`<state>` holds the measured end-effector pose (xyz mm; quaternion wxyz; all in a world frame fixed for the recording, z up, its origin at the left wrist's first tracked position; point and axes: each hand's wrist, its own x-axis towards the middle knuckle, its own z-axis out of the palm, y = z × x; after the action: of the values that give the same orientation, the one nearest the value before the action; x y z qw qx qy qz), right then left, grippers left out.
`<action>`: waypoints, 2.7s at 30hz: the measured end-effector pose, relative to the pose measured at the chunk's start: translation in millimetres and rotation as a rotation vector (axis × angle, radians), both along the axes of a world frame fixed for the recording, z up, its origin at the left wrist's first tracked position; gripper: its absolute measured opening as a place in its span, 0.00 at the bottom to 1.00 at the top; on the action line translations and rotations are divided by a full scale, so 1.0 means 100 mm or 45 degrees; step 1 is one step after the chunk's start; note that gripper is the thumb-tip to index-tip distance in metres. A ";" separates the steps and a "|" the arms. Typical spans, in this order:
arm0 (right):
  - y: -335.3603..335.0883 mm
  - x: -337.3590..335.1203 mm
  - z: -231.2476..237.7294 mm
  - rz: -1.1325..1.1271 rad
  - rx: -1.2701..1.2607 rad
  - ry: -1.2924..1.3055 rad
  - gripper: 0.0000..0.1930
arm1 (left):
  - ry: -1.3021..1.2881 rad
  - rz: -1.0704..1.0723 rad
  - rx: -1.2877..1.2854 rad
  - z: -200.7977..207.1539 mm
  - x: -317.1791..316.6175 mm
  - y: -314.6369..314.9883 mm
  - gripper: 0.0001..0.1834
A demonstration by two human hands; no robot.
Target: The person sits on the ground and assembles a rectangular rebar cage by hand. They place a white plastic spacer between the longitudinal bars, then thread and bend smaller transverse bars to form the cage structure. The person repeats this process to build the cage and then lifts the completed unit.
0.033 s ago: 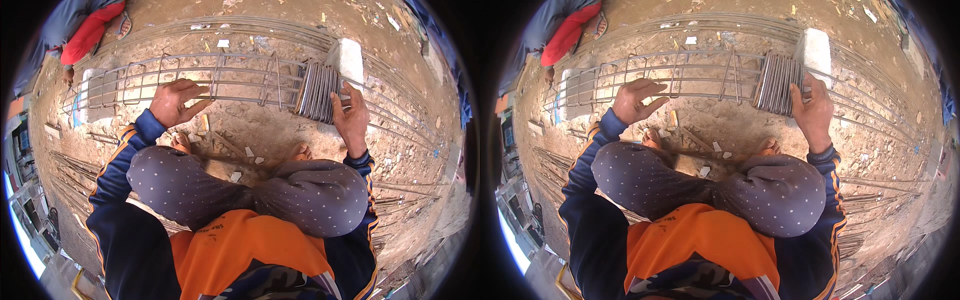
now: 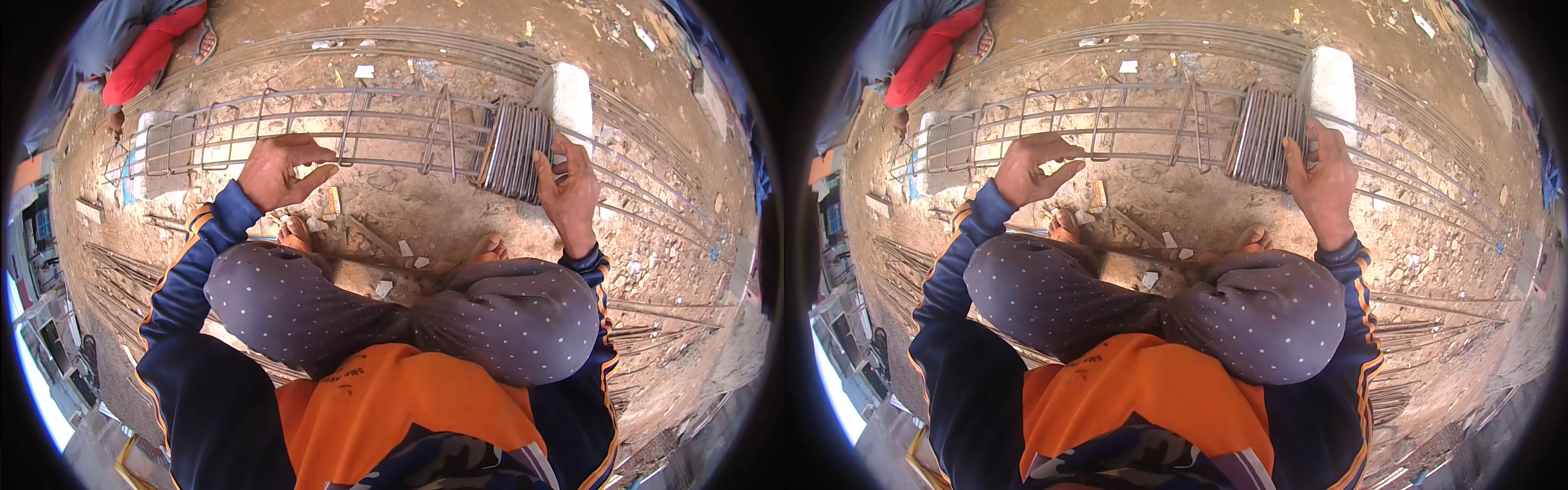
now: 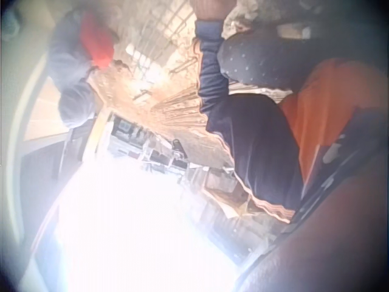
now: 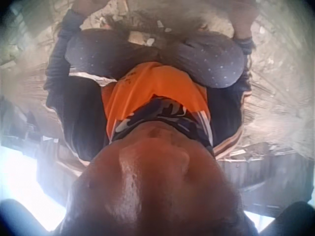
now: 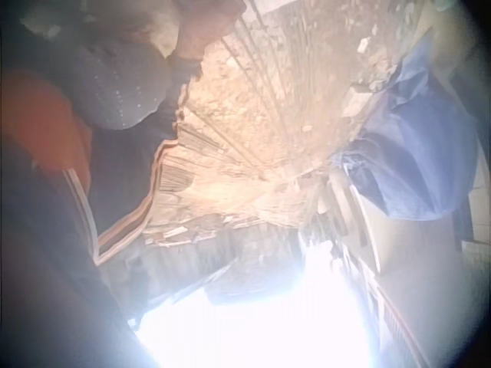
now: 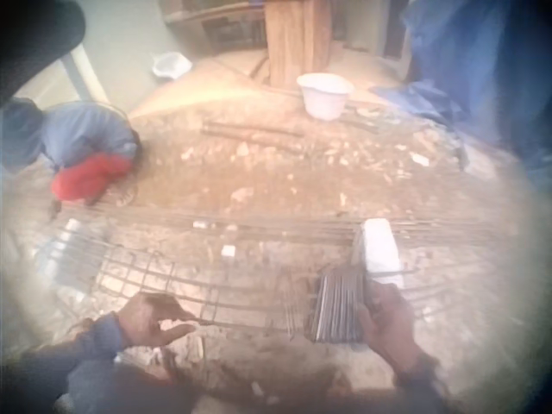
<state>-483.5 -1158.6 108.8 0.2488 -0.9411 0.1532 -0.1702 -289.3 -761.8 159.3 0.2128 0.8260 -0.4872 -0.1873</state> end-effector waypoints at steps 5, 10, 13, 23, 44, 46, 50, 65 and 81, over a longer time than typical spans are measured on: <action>-0.07 0.10 -0.05 0.075 0.001 -0.058 0.21 | 1.363 0.182 0.310 0.21 -0.33 -0.40 0.18; -0.04 0.16 -0.13 0.146 0.018 -0.186 0.23 | 1.909 0.735 0.141 -0.43 -0.56 0.02 0.24; -0.05 0.06 -0.19 0.137 0.067 -0.235 0.24 | 2.161 0.990 -0.255 -0.86 -0.76 -0.21 0.32; -0.17 -0.07 -0.12 0.037 0.295 -0.097 0.29 | 2.412 0.993 -1.802 -2.03 -0.67 -0.95 0.29; -0.02 0.14 0.37 -0.250 0.236 0.845 0.54 | 2.605 0.329 -2.000 -1.48 -0.32 -1.64 0.50; -0.01 0.06 0.33 -0.248 0.268 0.837 0.55 | 2.606 0.294 -1.988 -1.48 -0.32 -1.65 0.50; 0.00 0.03 0.33 -0.287 0.413 0.862 0.56 | 2.601 0.301 -1.991 -1.49 -0.37 -1.63 0.50; 0.17 -0.11 0.56 -0.393 0.505 0.654 0.50 | 2.451 0.266 -1.901 -1.07 -0.45 -1.51 0.47; -1.62 -1.06 0.75 -0.696 0.599 0.350 0.43 | 2.357 0.360 -1.897 -1.02 -0.33 -1.43 0.46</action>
<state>-589.4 -1320.9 183.3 0.3805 -0.7969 0.4651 -0.0626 -322.3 -904.6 57.2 0.9279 0.0975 -0.0425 -0.3574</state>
